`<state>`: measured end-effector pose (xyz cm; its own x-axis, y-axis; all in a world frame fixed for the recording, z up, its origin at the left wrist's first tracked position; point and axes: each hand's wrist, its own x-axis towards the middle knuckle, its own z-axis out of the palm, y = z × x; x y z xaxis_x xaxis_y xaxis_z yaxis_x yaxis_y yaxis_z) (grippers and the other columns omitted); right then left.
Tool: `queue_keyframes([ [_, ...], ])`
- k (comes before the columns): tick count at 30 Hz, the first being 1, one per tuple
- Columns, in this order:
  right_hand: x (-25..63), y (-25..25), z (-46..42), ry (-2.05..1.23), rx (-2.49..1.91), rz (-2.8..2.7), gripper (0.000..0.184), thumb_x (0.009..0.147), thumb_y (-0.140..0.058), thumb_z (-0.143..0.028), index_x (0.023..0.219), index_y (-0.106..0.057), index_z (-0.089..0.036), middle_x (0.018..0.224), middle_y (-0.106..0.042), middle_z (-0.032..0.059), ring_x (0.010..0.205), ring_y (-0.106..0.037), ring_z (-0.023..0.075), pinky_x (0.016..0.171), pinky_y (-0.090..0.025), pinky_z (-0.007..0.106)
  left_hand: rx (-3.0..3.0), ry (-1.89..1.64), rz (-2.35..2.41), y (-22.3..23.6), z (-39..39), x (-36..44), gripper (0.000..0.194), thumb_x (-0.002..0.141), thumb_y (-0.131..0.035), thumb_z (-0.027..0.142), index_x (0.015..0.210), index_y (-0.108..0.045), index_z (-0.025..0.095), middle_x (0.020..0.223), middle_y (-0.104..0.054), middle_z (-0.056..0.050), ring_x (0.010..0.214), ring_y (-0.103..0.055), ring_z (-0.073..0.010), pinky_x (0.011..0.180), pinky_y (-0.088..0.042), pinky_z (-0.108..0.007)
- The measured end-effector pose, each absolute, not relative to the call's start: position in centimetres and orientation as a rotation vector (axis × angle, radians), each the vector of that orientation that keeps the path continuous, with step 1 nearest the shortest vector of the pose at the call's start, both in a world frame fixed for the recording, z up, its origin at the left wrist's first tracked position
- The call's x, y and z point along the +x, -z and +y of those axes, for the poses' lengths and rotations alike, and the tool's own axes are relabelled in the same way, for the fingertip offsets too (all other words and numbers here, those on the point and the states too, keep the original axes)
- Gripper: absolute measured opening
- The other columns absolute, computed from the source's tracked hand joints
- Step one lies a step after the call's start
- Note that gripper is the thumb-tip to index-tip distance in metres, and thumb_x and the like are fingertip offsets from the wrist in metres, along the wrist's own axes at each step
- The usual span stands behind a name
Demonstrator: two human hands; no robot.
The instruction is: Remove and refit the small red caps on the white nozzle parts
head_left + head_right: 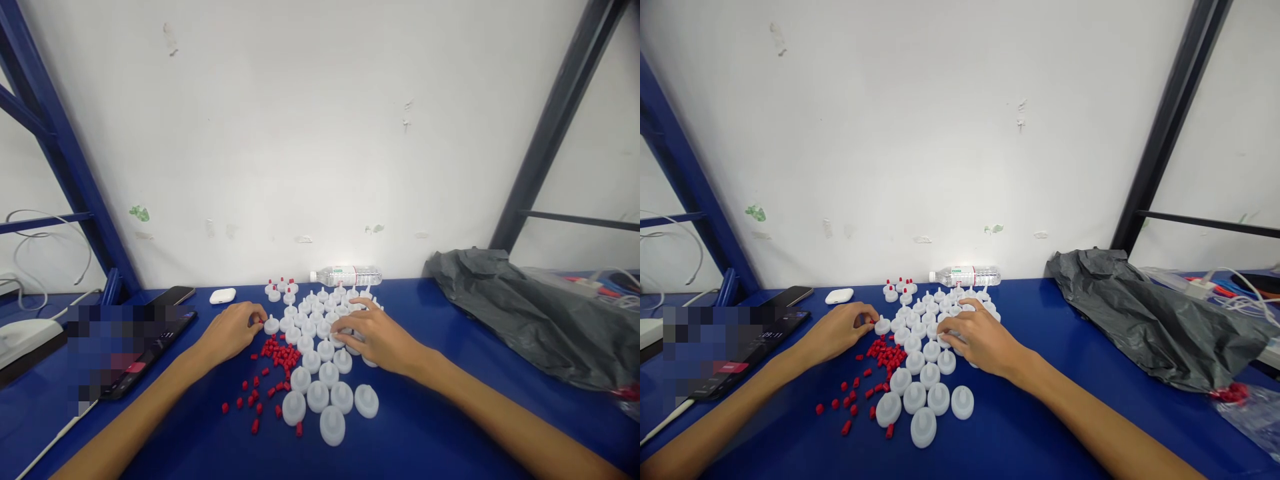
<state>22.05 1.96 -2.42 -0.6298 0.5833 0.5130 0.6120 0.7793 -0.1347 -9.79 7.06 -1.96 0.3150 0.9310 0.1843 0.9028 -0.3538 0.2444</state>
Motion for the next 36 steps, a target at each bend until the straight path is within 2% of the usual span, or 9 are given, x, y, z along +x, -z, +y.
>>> queue_keyframes([
  [4, 21.9, 2.2, 1.7, 0.024, -0.914, -2.434, 0.016, 0.099, -0.056, -0.029, 0.104, -0.069, -0.022, 0.09, -0.076, -0.0013, 0.073, -0.07, 0.0138, 0.113, -0.035, 0.047, 2.451, -0.424, 1.695, 1.5, 6.8, -9.8, 0.022, 0.079, -0.053, 0.023, 0.091, -0.072, 0.027, 0.093, -0.073, -0.001, 0.084, -0.066, -0.0214, 0.066, -0.043, -0.029],
  [9, 21.9, 2.0, 1.5, 0.049, -0.921, -2.433, 0.015, 0.098, -0.057, -0.027, 0.104, -0.071, -0.023, 0.092, -0.076, -0.0018, 0.076, -0.07, 0.0135, 0.112, -0.035, 0.046, 2.408, -0.399, 1.63, 1.0, 6.7, -9.8, 0.019, 0.078, -0.055, 0.028, 0.085, -0.072, 0.027, 0.08, -0.073, 0.001, 0.072, -0.066, -0.0182, 0.06, -0.041, -0.026],
  [13, 22.0, 2.0, 1.5, 0.099, -0.928, -2.418, 0.018, 0.099, -0.054, -0.025, 0.105, -0.071, -0.024, 0.098, -0.077, -0.0004, 0.086, -0.071, 0.0152, 0.111, -0.036, 0.046, 2.368, -0.409, 1.638, 1.0, 7.0, -9.8, 0.023, 0.075, -0.05, 0.021, 0.077, -0.073, 0.024, 0.076, -0.074, -0.001, 0.068, -0.066, -0.0184, 0.06, -0.041, -0.026],
  [18, 21.9, 2.0, 1.6, 0.085, -0.939, -2.421, 0.02, 0.1, -0.051, -0.025, 0.104, -0.071, -0.023, 0.093, -0.076, 0.0009, 0.083, -0.07, 0.0158, 0.109, -0.036, 0.047, 2.321, -0.437, 1.702, 1.1, 7.0, -9.8, 0.026, 0.075, -0.044, 0.019, 0.074, -0.07, 0.023, 0.069, -0.073, 0.0, 0.064, -0.067, -0.0187, 0.058, -0.042, -0.026],
  [25, 22.0, 1.9, 1.5, 0.13, -0.959, -2.329, 0.022, 0.103, -0.047, -0.027, 0.11, -0.067, -0.021, 0.099, -0.076, 0.0027, 0.088, -0.069, 0.0162, 0.109, -0.034, 0.046, 2.41, -0.625, 1.849, 0.8, 6.9, -9.1, 0.032, 0.091, -0.038, 0.031, 0.108, -0.064, 0.024, 0.09, -0.072, -0.002, 0.083, -0.066, -0.0235, 0.069, -0.043, -0.031],
  [28, 22.0, 1.8, 1.4, 0.141, -0.935, -2.32, 0.022, 0.103, -0.047, -0.027, 0.109, -0.066, -0.021, 0.101, -0.076, 0.0027, 0.089, -0.069, 0.016, 0.11, -0.033, 0.045, 2.479, -0.63, 1.839, 0.5, 8.7, -8.7, 0.041, 0.094, -0.035, 0.033, 0.128, -0.056, 0.024, 0.102, -0.069, -0.006, 0.094, -0.065, -0.0266, 0.077, -0.045, -0.035],
  [30, 21.9, 1.8, 1.3, 0.14, -0.919, -2.332, 0.021, 0.102, -0.047, -0.025, 0.108, -0.066, -0.021, 0.101, -0.076, 0.0025, 0.089, -0.069, 0.0157, 0.11, -0.032, 0.044, 2.53, -0.61, 1.813, 0.5, 10.3, -8.3, 0.044, 0.095, -0.035, 0.032, 0.134, -0.054, 0.024, 0.107, -0.067, -0.009, 0.1, -0.063, -0.0276, 0.081, -0.045, -0.036],
  [32, 21.9, 1.8, 1.3, 0.147, -0.915, -2.339, 0.02, 0.102, -0.047, -0.025, 0.107, -0.067, -0.021, 0.099, -0.075, 0.0022, 0.089, -0.069, 0.0156, 0.11, -0.033, 0.044, 2.563, -0.592, 1.792, 0.5, 11.7, -7.9, 0.041, 0.095, -0.038, 0.035, 0.128, -0.06, 0.025, 0.108, -0.067, -0.009, 0.1, -0.063, -0.0273, 0.082, -0.045, -0.035],
  [36, 21.8, 1.7, 1.2, 0.156, -0.917, -2.339, 0.02, 0.102, -0.047, -0.025, 0.106, -0.067, -0.021, 0.097, -0.075, 0.0027, 0.089, -0.069, 0.0163, 0.109, -0.033, 0.044, 2.566, -0.609, 1.774, 0.4, 12.9, -7.5, 0.029, 0.091, -0.05, 0.042, 0.1, -0.07, 0.024, 0.094, -0.071, -0.007, 0.091, -0.065, -0.0261, 0.075, -0.045, -0.032],
])
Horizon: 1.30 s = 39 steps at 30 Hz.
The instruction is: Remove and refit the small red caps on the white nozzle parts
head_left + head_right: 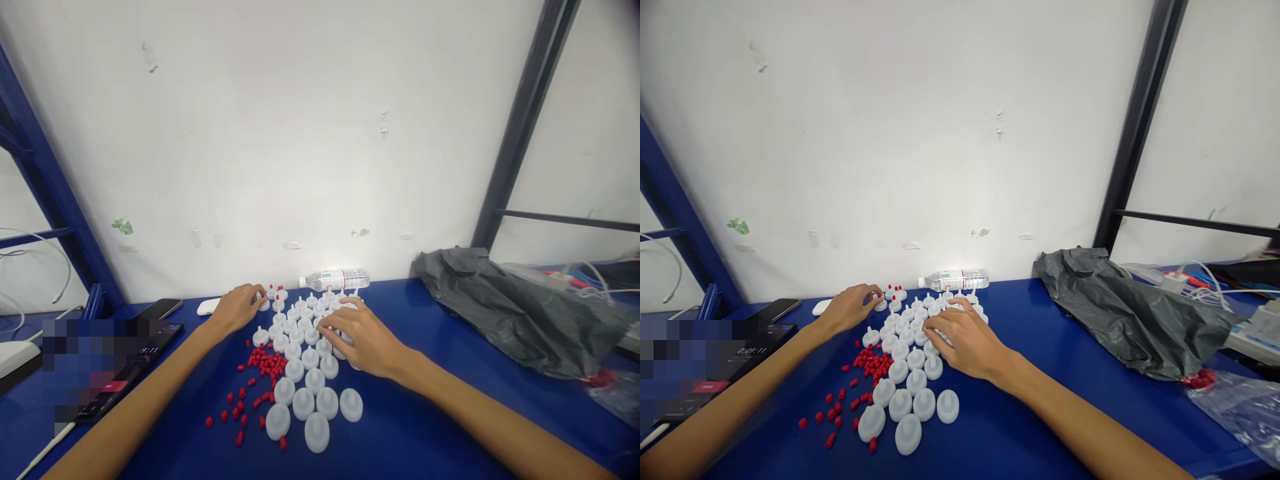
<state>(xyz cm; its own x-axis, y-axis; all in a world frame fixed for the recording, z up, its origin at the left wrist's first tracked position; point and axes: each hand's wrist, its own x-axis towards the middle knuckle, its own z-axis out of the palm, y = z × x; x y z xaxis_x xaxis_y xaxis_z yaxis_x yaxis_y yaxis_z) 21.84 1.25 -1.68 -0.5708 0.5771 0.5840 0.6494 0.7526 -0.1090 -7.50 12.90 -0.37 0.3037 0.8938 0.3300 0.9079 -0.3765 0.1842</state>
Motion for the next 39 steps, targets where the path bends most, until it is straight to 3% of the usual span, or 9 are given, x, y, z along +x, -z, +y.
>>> queue_keyframes([
  [6, 21.6, 1.4, 0.9, 0.149, -0.948, -2.222, 0.022, 0.102, -0.049, -0.029, 0.118, -0.061, -0.024, 0.111, -0.073, 0.0031, 0.099, -0.068, 0.0183, 0.111, -0.032, 0.046, -2.485, 0.882, -1.754, -2.0, 8.9, -7.0, 0.029, 0.095, -0.047, 0.045, 0.098, -0.066, 0.023, 0.095, -0.074, -0.002, 0.081, -0.068, -0.0202, 0.072, -0.049, -0.03],
  [10, 21.0, 1.0, 0.1, 0.111, -1.032, -2.177, 0.052, 0.096, -0.056, -0.046, 0.143, -0.042, -0.027, 0.125, -0.068, 0.0065, 0.111, -0.063, 0.0246, 0.109, -0.035, 0.05, -2.8, 1.355, -1.651, -3.0, 4.9, -5.1, 0.032, 0.09, -0.058, 0.052, 0.098, -0.068, 0.022, 0.094, -0.075, -0.002, 0.078, -0.071, -0.0197, 0.063, -0.051, -0.027],
  [13, 20.4, 1.1, -0.4, 0.111, -1.04, -2.205, 0.07, 0.093, -0.058, -0.055, 0.15, -0.03, -0.026, 0.128, -0.066, 0.0085, 0.115, -0.059, 0.0281, 0.107, -0.038, 0.052, -2.921, 1.424, -1.549, -2.2, 3.0, -3.6, 0.031, 0.091, -0.06, 0.05, 0.099, -0.07, 0.022, 0.093, -0.075, -0.003, 0.075, -0.071, -0.018, 0.059, -0.05, -0.025],
  [19, 20.0, 1.5, -0.3, 0.229, -1.011, -2.197, 0.045, 0.096, -0.056, -0.047, 0.134, -0.054, -0.023, 0.112, -0.07, 0.0078, 0.107, -0.063, 0.025, 0.101, -0.044, 0.047, -2.951, 1.369, -1.319, 0.0, 2.0, -2.3, 0.022, 0.095, -0.059, 0.039, 0.1, -0.071, 0.022, 0.068, -0.071, 0.003, 0.055, -0.063, -0.0111, 0.054, -0.047, -0.021],
  [22, 20.1, 1.5, -0.1, 0.22, -0.961, -2.195, 0.037, 0.097, -0.058, -0.043, 0.127, -0.058, -0.023, 0.114, -0.071, 0.0077, 0.106, -0.064, 0.0241, 0.101, -0.044, 0.047, -2.847, 1.289, -1.04, 0.7, 2.1, -2.4, 0.017, 0.097, -0.057, 0.033, 0.103, -0.069, 0.022, 0.079, -0.074, 0.002, 0.06, -0.064, -0.0096, 0.055, -0.045, -0.02],
  [26, 19.9, 1.7, -0.1, 0.22, -0.853, -2.22, 0.035, 0.098, -0.057, -0.042, 0.126, -0.06, -0.021, 0.112, -0.074, 0.0077, 0.098, -0.069, 0.0213, 0.108, -0.038, 0.049, -2.566, 0.859, -0.716, 1.3, 2.7, -2.7, 0.014, 0.101, -0.051, 0.027, 0.106, -0.062, 0.02, 0.098, -0.072, -0.002, 0.071, -0.066, -0.0127, 0.055, -0.039, -0.023],
  [30, 19.8, 1.8, -0.1, 0.255, -0.794, -2.214, 0.035, 0.097, -0.058, -0.042, 0.123, -0.062, -0.019, 0.109, -0.075, 0.0071, 0.096, -0.07, 0.0196, 0.107, -0.037, 0.045, -2.529, 0.64, -0.686, 1.1, 2.6, -2.9, 0.022, 0.103, -0.039, 0.024, 0.09, -0.056, 0.018, 0.082, -0.065, -0.001, 0.061, -0.057, -0.0125, 0.05, -0.028, -0.025],
  [34, 20.1, 1.1, 0.1, 0.333, -0.737, -2.233, 0.032, 0.097, -0.06, -0.041, 0.121, -0.063, -0.02, 0.103, -0.077, 0.0044, 0.089, -0.07, 0.0172, 0.108, -0.034, 0.044, -2.752, 0.698, -0.748, 0.1, 1.9, -2.8, 0.031, 0.104, -0.035, 0.027, 0.076, -0.047, 0.019, 0.065, -0.052, 0.003, 0.052, -0.044, -0.0103, 0.052, -0.026, -0.026],
  [39, 19.9, 0.5, 0.1, 0.613, -0.688, -2.175, 0.029, 0.096, -0.062, -0.035, 0.121, -0.063, -0.019, 0.103, -0.077, 0.0017, 0.086, -0.068, 0.015, 0.106, -0.035, 0.041, -3.016, 0.919, -1.043, -0.5, 1.5, -1.9, 0.039, 0.104, -0.035, 0.034, 0.07, -0.041, 0.019, 0.059, -0.042, 0.006, 0.053, -0.037, -0.0089, 0.056, -0.026, -0.026],
])
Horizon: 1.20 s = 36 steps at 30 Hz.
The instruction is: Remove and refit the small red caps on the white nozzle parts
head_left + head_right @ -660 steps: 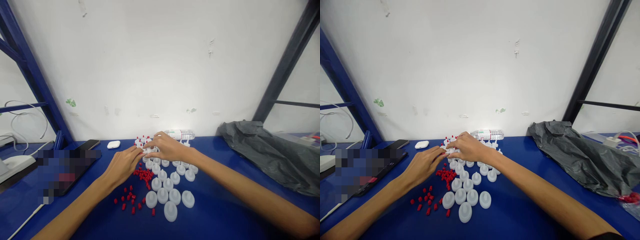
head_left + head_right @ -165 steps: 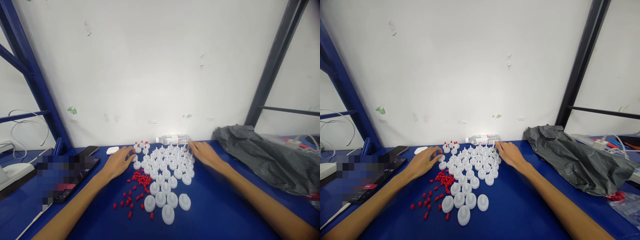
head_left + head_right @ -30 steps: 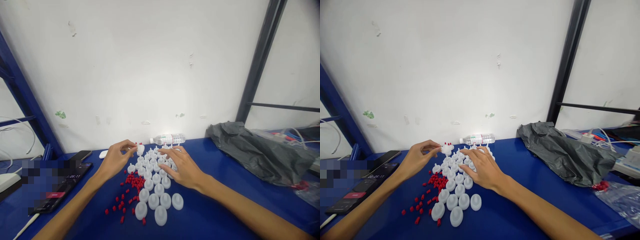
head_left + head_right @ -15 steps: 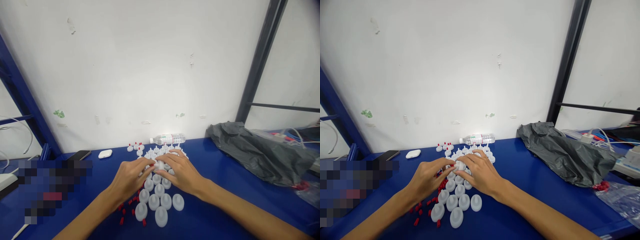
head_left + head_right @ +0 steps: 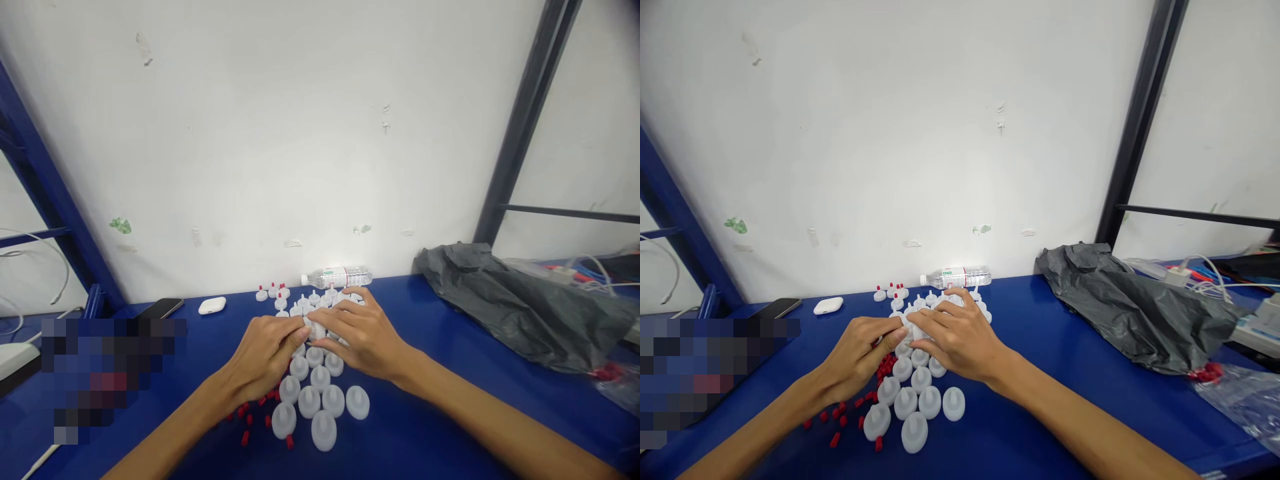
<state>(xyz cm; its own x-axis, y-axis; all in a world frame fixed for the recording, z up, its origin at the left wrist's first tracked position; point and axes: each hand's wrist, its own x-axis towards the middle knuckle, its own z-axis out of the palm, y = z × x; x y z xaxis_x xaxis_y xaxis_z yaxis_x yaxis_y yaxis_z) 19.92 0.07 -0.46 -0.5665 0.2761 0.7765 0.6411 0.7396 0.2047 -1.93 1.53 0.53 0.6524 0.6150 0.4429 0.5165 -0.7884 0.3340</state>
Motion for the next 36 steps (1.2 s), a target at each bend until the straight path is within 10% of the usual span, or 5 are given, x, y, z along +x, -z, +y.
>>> queue_keyframes([
  [9, 26.1, 0.4, 4.1, 0.807, -1.01, -1.95, 0.026, 0.097, -0.06, -0.029, 0.122, -0.061, -0.022, 0.107, -0.077, 0.0037, 0.082, -0.071, 0.0165, 0.104, -0.035, 0.042, 2.022, -1.158, 1.185, -1.8, 4.7, -5.9, 0.047, 0.099, -0.031, 0.054, 0.064, -0.027, 0.023, 0.055, -0.023, 0.007, 0.048, -0.027, -0.0113, 0.049, -0.028, -0.026],
  [16, 27.3, 1.0, 5.4, 0.512, -1.139, -1.986, 0.018, 0.098, -0.053, -0.028, 0.112, -0.063, -0.024, 0.114, -0.073, 0.003, 0.098, -0.069, 0.0184, 0.107, -0.034, 0.044, 2.562, -0.57, 1.835, -0.5, 8.4, -9.6, 0.038, 0.097, -0.033, 0.04, 0.085, -0.063, 0.022, 0.09, -0.065, -0.007, 0.081, -0.061, -0.0234, 0.07, -0.04, -0.033],
  [36, 29.2, 0.5, 6.5, 0.439, -1.649, -1.925, 0.027, 0.098, -0.047, -0.033, 0.102, -0.07, -0.019, 0.101, -0.068, 0.0084, 0.082, -0.065, 0.0201, 0.079, -0.043, 0.033, 2.612, -0.434, 1.665, 0.5, 8.9, -9.7, 0.021, 0.083, -0.053, 0.029, 0.088, -0.074, 0.028, 0.097, -0.075, -0.002, 0.09, -0.067, -0.0256, 0.07, -0.045, -0.031],
])
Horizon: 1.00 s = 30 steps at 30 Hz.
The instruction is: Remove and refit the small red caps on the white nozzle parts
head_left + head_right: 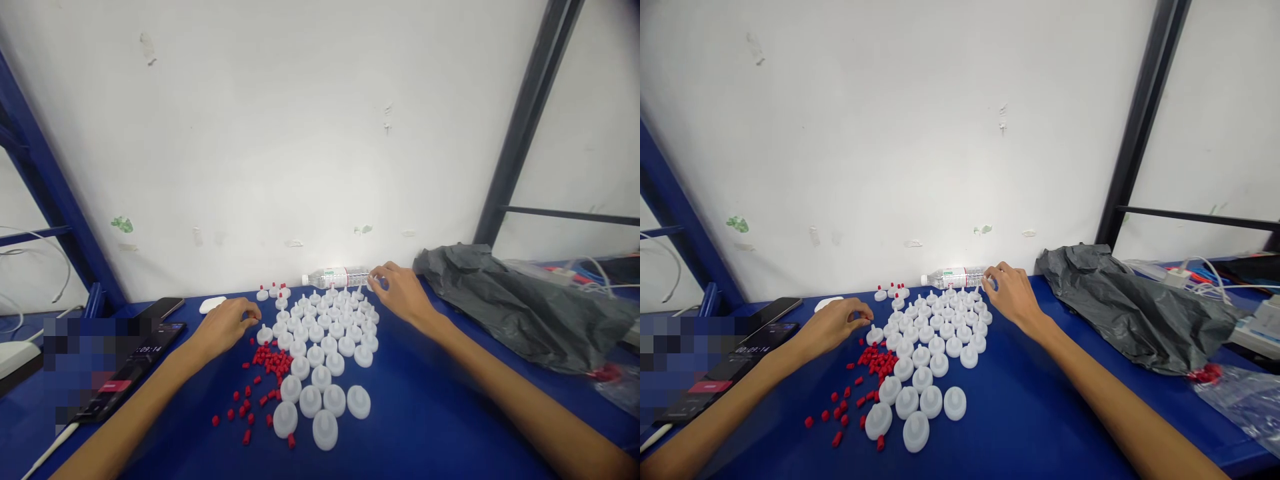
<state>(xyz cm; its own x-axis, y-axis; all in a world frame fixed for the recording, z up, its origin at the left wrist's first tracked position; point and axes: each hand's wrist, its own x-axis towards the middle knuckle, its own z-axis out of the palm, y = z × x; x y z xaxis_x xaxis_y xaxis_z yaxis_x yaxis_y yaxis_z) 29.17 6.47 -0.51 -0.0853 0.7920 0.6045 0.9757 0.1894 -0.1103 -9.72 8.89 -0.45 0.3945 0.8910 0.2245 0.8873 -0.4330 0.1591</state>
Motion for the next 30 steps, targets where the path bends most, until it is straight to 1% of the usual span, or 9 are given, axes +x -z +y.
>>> queue_keyframes([
  [2, 29.9, 0.6, 6.9, 0.44, -1.742, -1.917, 0.026, 0.096, -0.047, -0.03, 0.101, -0.07, -0.018, 0.099, -0.07, 0.009, 0.082, -0.065, 0.0212, 0.077, -0.041, 0.032, 2.602, -0.426, 1.664, 0.4, 8.9, -9.7, 0.021, 0.081, -0.054, 0.028, 0.086, -0.074, 0.028, 0.094, -0.076, -0.002, 0.086, -0.067, -0.0249, 0.067, -0.044, -0.031],
  [6, 30.9, 1.5, 7.5, 0.369, -1.894, -1.974, 0.018, 0.09, -0.055, -0.027, 0.088, -0.072, -0.019, 0.086, -0.074, 0.0075, 0.076, -0.067, 0.0216, 0.066, -0.038, 0.029, 2.588, -0.398, 1.654, 0.4, 8.6, -9.5, 0.019, 0.081, -0.055, 0.03, 0.079, -0.074, 0.028, 0.08, -0.075, -0.001, 0.072, -0.067, -0.0223, 0.059, -0.04, -0.029],
  [9, 30.8, 2.0, 7.5, 0.308, -1.95, -2.016, 0.017, 0.09, -0.058, -0.03, 0.085, -0.072, -0.02, 0.083, -0.074, 0.0067, 0.075, -0.068, 0.0217, 0.061, -0.036, 0.027, 2.595, -0.377, 1.621, 0.3, 8.4, -9.3, 0.021, 0.081, -0.054, 0.033, 0.076, -0.073, 0.028, 0.075, -0.074, -0.001, 0.071, -0.067, -0.022, 0.058, -0.039, -0.029],
  [11, 30.5, 2.0, 7.4, 0.279, -1.963, -2.033, 0.024, 0.093, -0.055, -0.036, 0.086, -0.073, -0.021, 0.081, -0.074, 0.0067, 0.074, -0.068, 0.0218, 0.059, -0.035, 0.027, 2.602, -0.366, 1.592, 0.2, 8.3, -9.2, 0.021, 0.082, -0.054, 0.033, 0.076, -0.073, 0.028, 0.077, -0.074, -0.001, 0.074, -0.067, -0.0221, 0.06, -0.04, -0.029],
  [16, 29.6, 1.5, 6.9, 0.236, -1.961, -2.052, 0.05, 0.101, -0.037, -0.049, 0.08, -0.072, -0.021, 0.073, -0.072, 0.0083, 0.069, -0.067, 0.0212, 0.056, -0.033, 0.027, 2.612, -0.345, 1.55, 0.0, 8.1, -9.1, 0.022, 0.084, -0.052, 0.031, 0.077, -0.073, 0.027, 0.08, -0.075, -0.001, 0.075, -0.067, -0.0214, 0.063, -0.041, -0.029],
  [20, 29.3, 1.4, 6.8, 0.239, -1.965, -2.023, 0.058, 0.103, -0.03, -0.052, 0.079, -0.072, -0.02, 0.076, -0.073, 0.0094, 0.069, -0.067, 0.021, 0.059, -0.036, 0.027, 2.633, -0.358, 1.573, 0.0, 8.1, -9.0, 0.029, 0.09, -0.041, 0.029, 0.078, -0.067, 0.025, 0.08, -0.074, -0.002, 0.077, -0.066, -0.0222, 0.066, -0.041, -0.03],
  [24, 29.4, 1.4, 6.9, 0.261, -1.964, -1.994, 0.056, 0.102, -0.031, -0.052, 0.08, -0.071, -0.02, 0.076, -0.073, 0.0096, 0.071, -0.068, 0.0226, 0.06, -0.036, 0.028, 2.635, -0.396, 1.65, 0.5, 8.2, -8.9, 0.032, 0.095, -0.033, 0.027, 0.09, -0.064, 0.024, 0.087, -0.073, -0.004, 0.084, -0.066, -0.0236, 0.07, -0.043, -0.032],
  [28, 29.4, 1.1, 6.7, 0.292, -1.947, -1.968, 0.053, 0.102, -0.032, -0.052, 0.085, -0.071, -0.021, 0.077, -0.073, 0.0089, 0.073, -0.068, 0.0242, 0.059, -0.034, 0.029, 2.666, -0.469, 1.695, 0.8, 8.9, -8.1, 0.038, 0.098, -0.026, 0.029, 0.112, -0.061, 0.023, 0.111, -0.069, -0.008, 0.101, -0.064, -0.0261, 0.081, -0.046, -0.036],
  [30, 29.3, 0.9, 6.5, 0.306, -1.936, -1.957, 0.052, 0.103, -0.031, -0.051, 0.086, -0.07, -0.021, 0.077, -0.073, 0.0089, 0.073, -0.068, 0.0243, 0.059, -0.033, 0.029, 2.698, -0.492, 1.689, 0.8, 9.7, -7.5, 0.041, 0.099, -0.025, 0.031, 0.124, -0.058, 0.023, 0.118, -0.065, -0.011, 0.105, -0.063, -0.0271, 0.084, -0.046, -0.038],
])
